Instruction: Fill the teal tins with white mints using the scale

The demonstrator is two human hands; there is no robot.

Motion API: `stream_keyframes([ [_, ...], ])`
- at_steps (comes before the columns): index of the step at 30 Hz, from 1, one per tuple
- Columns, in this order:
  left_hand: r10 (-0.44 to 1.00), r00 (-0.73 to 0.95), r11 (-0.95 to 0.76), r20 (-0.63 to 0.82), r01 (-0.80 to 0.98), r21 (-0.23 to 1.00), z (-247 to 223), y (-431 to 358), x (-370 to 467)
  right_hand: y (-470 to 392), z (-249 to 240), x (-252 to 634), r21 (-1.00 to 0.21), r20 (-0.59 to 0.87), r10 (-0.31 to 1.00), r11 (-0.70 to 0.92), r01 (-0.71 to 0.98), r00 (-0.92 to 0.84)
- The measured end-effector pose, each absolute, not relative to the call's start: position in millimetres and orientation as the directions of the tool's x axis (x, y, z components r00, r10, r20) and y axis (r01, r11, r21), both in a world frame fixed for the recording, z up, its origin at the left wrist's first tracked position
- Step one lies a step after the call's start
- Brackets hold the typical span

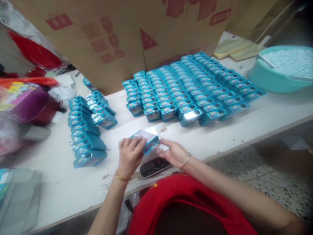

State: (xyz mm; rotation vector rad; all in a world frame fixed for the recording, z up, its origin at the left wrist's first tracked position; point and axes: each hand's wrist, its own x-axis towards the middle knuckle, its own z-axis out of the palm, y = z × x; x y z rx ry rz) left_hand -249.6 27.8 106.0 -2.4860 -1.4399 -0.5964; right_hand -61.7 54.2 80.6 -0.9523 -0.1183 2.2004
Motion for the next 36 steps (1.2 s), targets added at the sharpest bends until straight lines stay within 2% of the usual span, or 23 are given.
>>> stream_keyframes([
  [5, 0.717, 0.437, -0.496, 0.543, 0.867, -0.043, 109, 23, -249, 52, 86, -66, -0.374, -0.553, 0.681, -0.717, -0.588, -0.479],
  [10, 0.772, 0.431, -0.479, 0.467, 0.878, -0.018, 94, 26, -251, 53, 83, -70, -0.343, -0.599, 0.647, -0.74, -0.578, -0.473],
  [15, 0.778, 0.419, -0.472, 0.468, 0.882, -0.004, 90, 27, -252, 52, 82, -67, -0.356, -0.565, 0.669, -0.726, -0.589, -0.484],
  [22, 0.749, 0.474, -0.506, 0.462, 0.86, -0.062, 102, 27, -245, 53, 81, -64, -0.51, -0.553, 0.723, -0.687, -0.517, -0.415],
  [27, 0.767, 0.483, -0.516, 0.422, 0.856, -0.04, 102, 25, -246, 54, 77, -64, -0.505, -0.558, 0.71, -0.701, -0.504, -0.429],
  [31, 0.801, 0.429, -0.496, 0.418, 0.866, 0.061, 93, 24, -249, 53, 75, -62, -0.475, -0.552, 0.691, -0.721, -0.504, -0.467],
  [33, 0.835, 0.36, -0.467, 0.417, 0.863, 0.191, 88, 27, -252, 53, 75, -60, -0.469, -0.55, 0.686, -0.725, -0.504, -0.476],
  [36, 0.894, 0.181, -0.371, 0.41, 0.813, 0.449, 80, 42, -261, 52, 75, -54, -0.483, -0.541, 0.704, -0.708, -0.514, -0.46],
])
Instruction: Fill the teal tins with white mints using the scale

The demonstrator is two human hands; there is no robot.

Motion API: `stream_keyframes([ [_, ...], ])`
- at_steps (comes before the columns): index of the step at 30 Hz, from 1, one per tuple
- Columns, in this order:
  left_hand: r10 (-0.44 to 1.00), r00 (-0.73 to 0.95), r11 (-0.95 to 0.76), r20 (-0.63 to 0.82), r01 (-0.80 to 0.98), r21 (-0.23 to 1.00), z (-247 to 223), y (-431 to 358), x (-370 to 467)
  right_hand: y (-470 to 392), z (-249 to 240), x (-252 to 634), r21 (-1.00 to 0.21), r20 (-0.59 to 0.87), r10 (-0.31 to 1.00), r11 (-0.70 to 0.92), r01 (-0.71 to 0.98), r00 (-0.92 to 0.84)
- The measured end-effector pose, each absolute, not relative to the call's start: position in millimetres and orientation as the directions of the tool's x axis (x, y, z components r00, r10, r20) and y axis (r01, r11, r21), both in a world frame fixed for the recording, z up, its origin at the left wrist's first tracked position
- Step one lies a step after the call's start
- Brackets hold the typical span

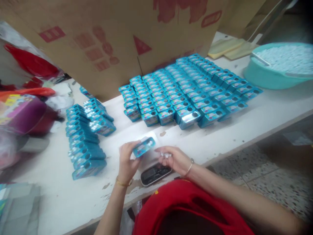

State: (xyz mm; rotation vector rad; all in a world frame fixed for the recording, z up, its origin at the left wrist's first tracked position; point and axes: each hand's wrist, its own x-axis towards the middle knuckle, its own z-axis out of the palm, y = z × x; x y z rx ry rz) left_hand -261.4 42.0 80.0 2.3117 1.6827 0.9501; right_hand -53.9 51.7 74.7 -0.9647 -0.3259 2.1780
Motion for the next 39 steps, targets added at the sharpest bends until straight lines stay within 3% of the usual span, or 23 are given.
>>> stream_keyframes([
  [3, 0.903, -0.04, -0.251, 0.429, 0.761, 0.599, 71, 76, -278, 49, 70, -44, -0.53, -0.527, 0.75, -0.657, -0.535, -0.399],
  [6, 0.885, -0.175, -0.154, 0.432, 0.766, 0.624, 57, 122, -293, 44, 62, -33, -0.557, -0.53, 0.773, -0.627, -0.544, -0.349],
  [12, 0.907, -0.117, -0.148, 0.404, 0.811, 0.567, 36, 177, -293, 36, 54, -19, -0.56, -0.573, 0.751, -0.651, -0.512, -0.328],
  [15, 0.849, -0.124, -0.144, 0.513, 0.88, 0.452, 44, 172, -302, 36, 55, -17, -0.558, -0.586, 0.739, -0.665, -0.495, -0.332],
  [18, 0.76, -0.223, 0.052, 0.611, 0.957, 0.285, 60, 155, -329, 37, 54, -17, -0.551, -0.599, 0.725, -0.681, -0.482, -0.34],
  [21, 0.776, -0.306, 0.309, 0.551, 0.947, 0.09, 72, 142, -358, 37, 51, -20, -0.552, -0.595, 0.725, -0.683, -0.479, -0.347],
  [23, 0.842, -0.295, 0.356, 0.451, 0.933, -0.054, 77, 139, -371, 37, 49, -22, -0.555, -0.585, 0.728, -0.68, -0.479, -0.357],
  [26, 0.922, -0.19, 0.269, 0.337, 0.941, -0.205, 86, 136, -373, 36, 49, -23, -0.556, -0.572, 0.73, -0.68, -0.479, -0.374],
  [29, 0.962, -0.043, 0.116, 0.268, 0.958, -0.262, 105, 121, -357, 35, 49, -17, -0.566, -0.566, 0.737, -0.674, -0.475, -0.371],
  [35, 0.973, 0.226, -0.213, 0.05, 0.957, -0.199, 158, 68, -278, 30, 44, 2, -0.602, -0.57, 0.745, -0.666, -0.441, -0.347],
  [39, 0.92, 0.386, -0.392, -0.067, 0.908, -0.146, 160, 54, -225, 24, 45, 8, -0.604, -0.58, 0.734, -0.679, -0.417, -0.354],
])
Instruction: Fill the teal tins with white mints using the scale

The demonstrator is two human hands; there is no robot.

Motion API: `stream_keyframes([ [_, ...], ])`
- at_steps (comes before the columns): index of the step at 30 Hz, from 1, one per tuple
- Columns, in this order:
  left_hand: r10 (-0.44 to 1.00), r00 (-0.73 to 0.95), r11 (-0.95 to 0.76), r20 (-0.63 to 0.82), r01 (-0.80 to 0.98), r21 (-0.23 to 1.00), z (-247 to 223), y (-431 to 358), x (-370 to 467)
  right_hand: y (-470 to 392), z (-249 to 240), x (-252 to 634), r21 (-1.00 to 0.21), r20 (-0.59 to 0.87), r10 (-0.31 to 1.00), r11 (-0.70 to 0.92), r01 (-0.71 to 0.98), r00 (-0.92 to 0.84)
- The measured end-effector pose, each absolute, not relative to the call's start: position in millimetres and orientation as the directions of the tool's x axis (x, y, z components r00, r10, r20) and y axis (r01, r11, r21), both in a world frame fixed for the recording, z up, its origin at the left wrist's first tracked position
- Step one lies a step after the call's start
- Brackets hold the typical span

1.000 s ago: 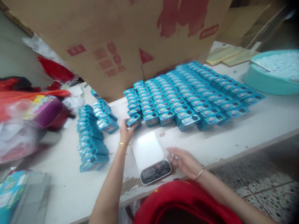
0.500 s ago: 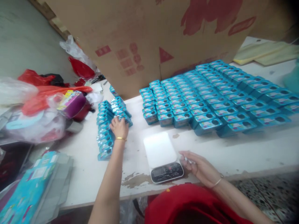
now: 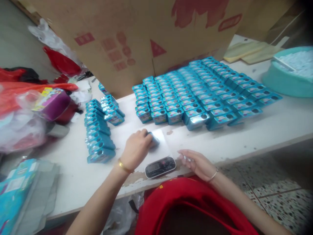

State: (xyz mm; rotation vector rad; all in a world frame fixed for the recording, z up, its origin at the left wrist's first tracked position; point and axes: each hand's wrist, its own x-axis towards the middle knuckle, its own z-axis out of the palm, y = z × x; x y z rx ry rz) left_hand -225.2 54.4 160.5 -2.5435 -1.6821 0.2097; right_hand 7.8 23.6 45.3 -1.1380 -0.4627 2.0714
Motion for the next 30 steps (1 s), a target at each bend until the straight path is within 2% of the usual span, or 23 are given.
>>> stream_keyframes([
  [3, 0.888, 0.447, -0.46, -0.112, 0.872, -0.166, 151, 56, -209, 20, 47, 12, -0.601, -0.587, 0.732, -0.681, -0.419, -0.346],
  [6, 0.893, 0.444, -0.45, -0.07, 0.884, -0.126, 150, 55, -212, 17, 46, 17, -0.603, -0.575, 0.746, -0.664, -0.442, -0.337],
  [10, 0.921, 0.345, -0.368, 0.18, 0.923, 0.115, 163, 43, -238, 15, 43, 22, -0.591, -0.56, 0.756, -0.651, -0.475, -0.34],
  [12, 0.933, 0.182, -0.269, 0.311, 0.927, 0.263, 166, 34, -254, 14, 42, 23, -0.581, -0.569, 0.749, -0.658, -0.48, -0.339],
  [14, 0.932, 0.005, -0.155, 0.362, 0.909, 0.387, 162, 25, -271, 14, 42, 23, -0.571, -0.577, 0.744, -0.663, -0.484, -0.338],
  [17, 0.931, -0.163, -0.036, 0.328, 0.85, 0.525, 145, 12, -290, 14, 42, 21, -0.566, -0.579, 0.739, -0.668, -0.482, -0.345],
  [20, 0.94, -0.217, 0.009, 0.264, 0.789, 0.614, 123, 3, -300, 14, 42, 18, -0.566, -0.588, 0.733, -0.675, -0.473, -0.343],
  [24, 0.954, -0.197, -0.01, 0.225, 0.73, 0.683, 101, -1, -300, 16, 44, 16, -0.565, -0.594, 0.724, -0.686, -0.459, -0.352],
  [30, 0.968, -0.111, -0.082, 0.226, 0.711, 0.699, 91, 3, -292, 17, 47, 13, -0.583, -0.595, 0.733, -0.675, -0.452, -0.328],
])
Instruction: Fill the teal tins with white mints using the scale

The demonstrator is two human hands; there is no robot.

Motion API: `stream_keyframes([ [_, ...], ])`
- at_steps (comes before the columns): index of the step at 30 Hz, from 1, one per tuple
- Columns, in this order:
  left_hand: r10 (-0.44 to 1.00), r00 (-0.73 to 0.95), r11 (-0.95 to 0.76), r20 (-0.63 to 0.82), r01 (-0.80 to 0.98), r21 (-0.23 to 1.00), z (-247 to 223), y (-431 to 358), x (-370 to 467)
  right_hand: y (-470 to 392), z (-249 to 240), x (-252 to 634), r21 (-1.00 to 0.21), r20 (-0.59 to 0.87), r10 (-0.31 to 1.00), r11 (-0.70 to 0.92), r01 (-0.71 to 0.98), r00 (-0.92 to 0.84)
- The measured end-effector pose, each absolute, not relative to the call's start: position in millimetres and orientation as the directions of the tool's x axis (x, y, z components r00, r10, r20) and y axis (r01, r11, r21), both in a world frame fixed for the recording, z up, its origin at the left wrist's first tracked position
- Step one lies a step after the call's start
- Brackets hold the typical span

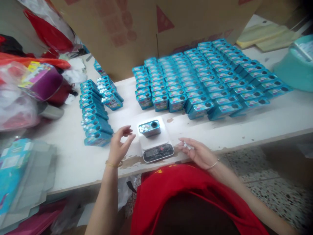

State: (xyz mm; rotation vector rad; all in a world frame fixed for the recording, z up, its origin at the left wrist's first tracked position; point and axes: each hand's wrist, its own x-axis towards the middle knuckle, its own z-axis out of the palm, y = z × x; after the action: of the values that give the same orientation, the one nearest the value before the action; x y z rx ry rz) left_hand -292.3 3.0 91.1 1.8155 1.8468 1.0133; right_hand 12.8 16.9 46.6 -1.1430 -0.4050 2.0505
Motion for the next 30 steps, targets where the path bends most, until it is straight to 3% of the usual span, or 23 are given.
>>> stream_keyframes([
  [12, 0.969, 0.01, -0.184, 0.248, 0.7, 0.69, 79, 14, -274, 21, 55, -3, -0.608, -0.574, 0.74, -0.673, -0.422, -0.352],
  [19, 0.894, 0.018, -0.286, 0.448, 0.792, 0.539, 95, 12, -270, 23, 56, -14, -0.61, -0.544, 0.738, -0.675, -0.415, -0.4],
  [24, 0.91, 0.233, -0.364, 0.342, 0.844, 0.393, 124, 20, -271, 24, 59, -22, -0.598, -0.532, 0.725, -0.688, -0.412, -0.438],
  [30, 0.935, 0.287, -0.34, 0.207, 0.889, 0.306, 137, 24, -271, 23, 61, -28, -0.574, -0.535, 0.707, -0.706, -0.416, -0.462],
])
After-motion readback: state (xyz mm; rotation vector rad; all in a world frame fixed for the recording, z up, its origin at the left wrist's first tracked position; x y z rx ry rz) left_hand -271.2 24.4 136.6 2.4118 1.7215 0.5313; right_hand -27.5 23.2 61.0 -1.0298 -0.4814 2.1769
